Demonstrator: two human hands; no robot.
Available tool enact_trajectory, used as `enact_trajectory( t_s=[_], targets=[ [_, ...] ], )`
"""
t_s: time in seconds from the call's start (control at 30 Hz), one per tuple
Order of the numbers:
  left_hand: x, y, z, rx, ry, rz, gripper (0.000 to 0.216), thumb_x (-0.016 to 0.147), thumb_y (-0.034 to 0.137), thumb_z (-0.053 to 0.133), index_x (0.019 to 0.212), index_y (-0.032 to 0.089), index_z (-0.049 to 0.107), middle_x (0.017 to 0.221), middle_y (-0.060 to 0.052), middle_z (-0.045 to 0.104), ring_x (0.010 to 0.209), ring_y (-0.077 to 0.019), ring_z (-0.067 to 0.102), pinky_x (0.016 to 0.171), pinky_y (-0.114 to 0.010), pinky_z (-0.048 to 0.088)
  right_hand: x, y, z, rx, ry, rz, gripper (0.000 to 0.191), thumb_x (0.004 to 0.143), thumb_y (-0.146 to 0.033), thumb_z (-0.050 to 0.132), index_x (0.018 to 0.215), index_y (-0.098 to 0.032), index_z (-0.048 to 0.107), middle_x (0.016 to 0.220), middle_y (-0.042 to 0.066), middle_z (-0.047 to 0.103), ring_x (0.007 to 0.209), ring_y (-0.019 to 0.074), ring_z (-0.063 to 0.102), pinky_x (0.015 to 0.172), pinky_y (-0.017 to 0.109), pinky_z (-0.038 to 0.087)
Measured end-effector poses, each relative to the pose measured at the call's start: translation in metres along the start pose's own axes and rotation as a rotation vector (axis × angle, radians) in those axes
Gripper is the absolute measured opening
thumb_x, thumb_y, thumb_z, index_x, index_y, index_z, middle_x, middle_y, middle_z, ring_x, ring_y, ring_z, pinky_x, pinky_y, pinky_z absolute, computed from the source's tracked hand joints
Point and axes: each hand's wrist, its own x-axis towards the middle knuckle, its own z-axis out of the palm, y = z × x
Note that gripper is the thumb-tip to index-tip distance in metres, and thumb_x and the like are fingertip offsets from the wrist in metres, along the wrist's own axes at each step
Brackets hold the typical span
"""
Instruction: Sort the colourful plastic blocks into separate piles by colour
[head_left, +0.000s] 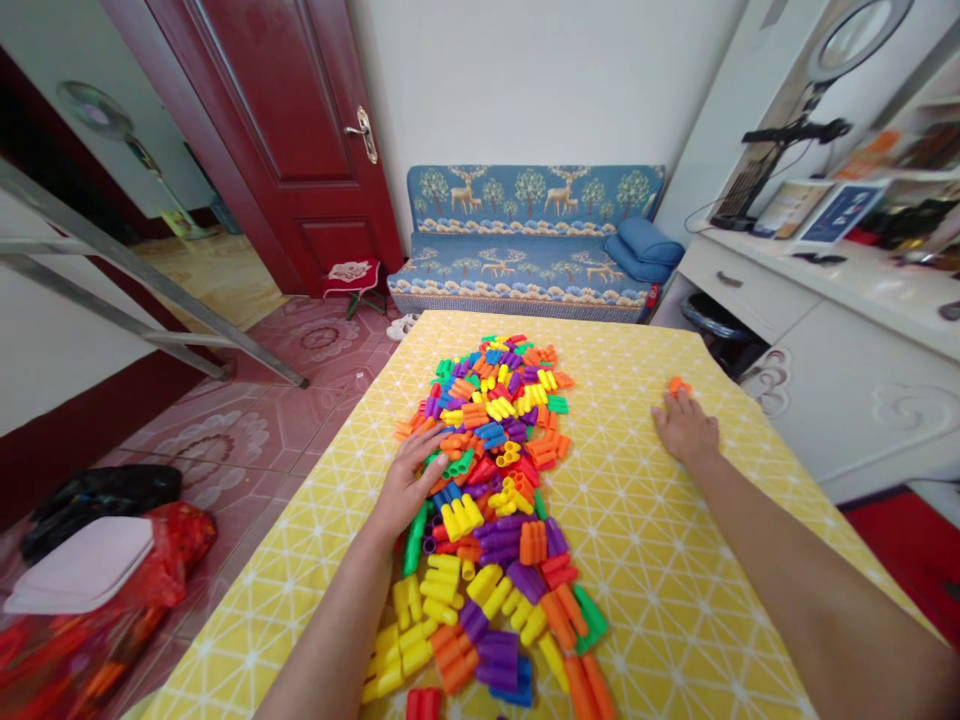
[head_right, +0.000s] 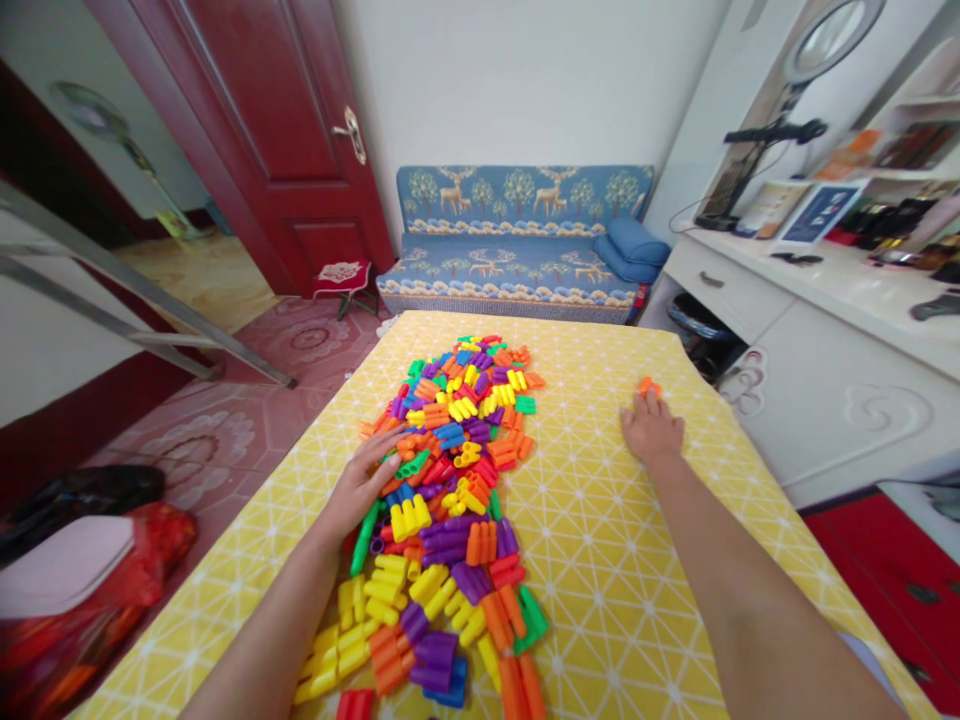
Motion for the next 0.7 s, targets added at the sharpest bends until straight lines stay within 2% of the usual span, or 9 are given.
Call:
enact_trajectory(
  t_s=[0.1, 0.2, 0.37, 0.43, 0.53, 0.6, 0.7],
  targets=[
    [0.0, 0.0, 0.0, 0.005, -0.006, -0.011, 0.041, 0.091, 0.046, 0.049, 0.124, 0.024, 0.063, 0.139, -0.007, 0.054, 0.132, -0.027, 0.045, 0.114, -0.048, 0.029, 0.003, 0.002, 0.002, 0.008, -0.055, 0.006, 0.063, 0.096, -0.047, 0.015, 0.148, -0.014, 0.03, 0.157, 0.011, 0.019, 0.142, 0.0317, 0.021, 0.108, 0.059, 0.025],
    [0.0, 0.0, 0.0, 0.005, -0.006, -0.018, 0.043, 0.091, 0.047, 0.049, 0.125, 0.025, 0.062, 0.14, -0.007, 0.053, 0.132, -0.0268, 0.044, 0.114, -0.048, 0.029, 0.001, 0.001, 0.001, 0.004, -0.048, 0.0, 0.064, 0.096, -0.048, 0.014, 0.148, -0.015, 0.03, 0.158, 0.01, 0.018, 0.142, 0.0313, 0.021, 0.108, 0.058, 0.025],
    [0.0, -0.002, 0.0, 0.002, -0.002, -0.001, 0.04, 0.091, 0.045, 0.049, 0.123, 0.025, 0.064, 0.139, -0.007, 0.054, 0.131, -0.0266, 0.045, 0.113, -0.047, 0.031, -0.01, -0.004, -0.002, 0.004, 0.081, -0.06, 0.06, 0.095, -0.048, 0.025, 0.138, -0.011, 0.044, 0.156, 0.018, 0.018, 0.131, 0.0341, 0.04, 0.101, 0.051, 0.035],
    [0.0, -0.003, 0.0, 0.005, -0.001, 0.003, 0.039, 0.091, 0.045, 0.049, 0.122, 0.025, 0.064, 0.138, -0.006, 0.055, 0.131, -0.0264, 0.046, 0.113, -0.047, 0.031, -0.017, -0.008, -0.003, 0.008, 0.111, -0.059, 0.057, 0.095, -0.045, 0.028, 0.133, -0.008, 0.049, 0.153, 0.022, 0.024, 0.127, 0.0341, 0.044, 0.1, 0.049, 0.036],
    [0.0, -0.004, 0.0, 0.008, 0.002, 0.001, 0.04, 0.091, 0.045, 0.049, 0.124, 0.026, 0.063, 0.139, -0.006, 0.054, 0.131, -0.0261, 0.046, 0.113, -0.047, 0.031, -0.032, -0.022, -0.002, 0.04, 0.105, -0.033, 0.057, 0.096, -0.045, 0.027, 0.134, -0.008, 0.046, 0.146, 0.022, 0.037, 0.133, 0.0338, 0.036, 0.104, 0.053, 0.03],
    [0.001, -0.004, 0.0, 0.007, 0.0, 0.003, 0.04, 0.091, 0.045, 0.05, 0.124, 0.026, 0.063, 0.138, -0.006, 0.055, 0.13, -0.0262, 0.047, 0.113, -0.047, 0.031, -0.048, -0.037, -0.002, 0.111, 0.064, -0.025, 0.061, 0.095, -0.05, 0.029, 0.138, -0.01, 0.042, 0.148, 0.021, 0.036, 0.138, 0.0337, 0.028, 0.108, 0.058, 0.024],
    [0.001, -0.004, 0.001, 0.005, 0.001, 0.008, 0.039, 0.091, 0.045, 0.05, 0.122, 0.025, 0.064, 0.138, -0.007, 0.055, 0.13, -0.0264, 0.047, 0.112, -0.047, 0.032, -0.078, -0.067, -0.005, 0.353, 0.014, -0.159, 0.065, 0.09, -0.055, 0.04, 0.142, -0.017, 0.038, 0.149, 0.017, 0.037, 0.138, 0.0314, 0.031, 0.111, 0.057, 0.021]
  ],
)
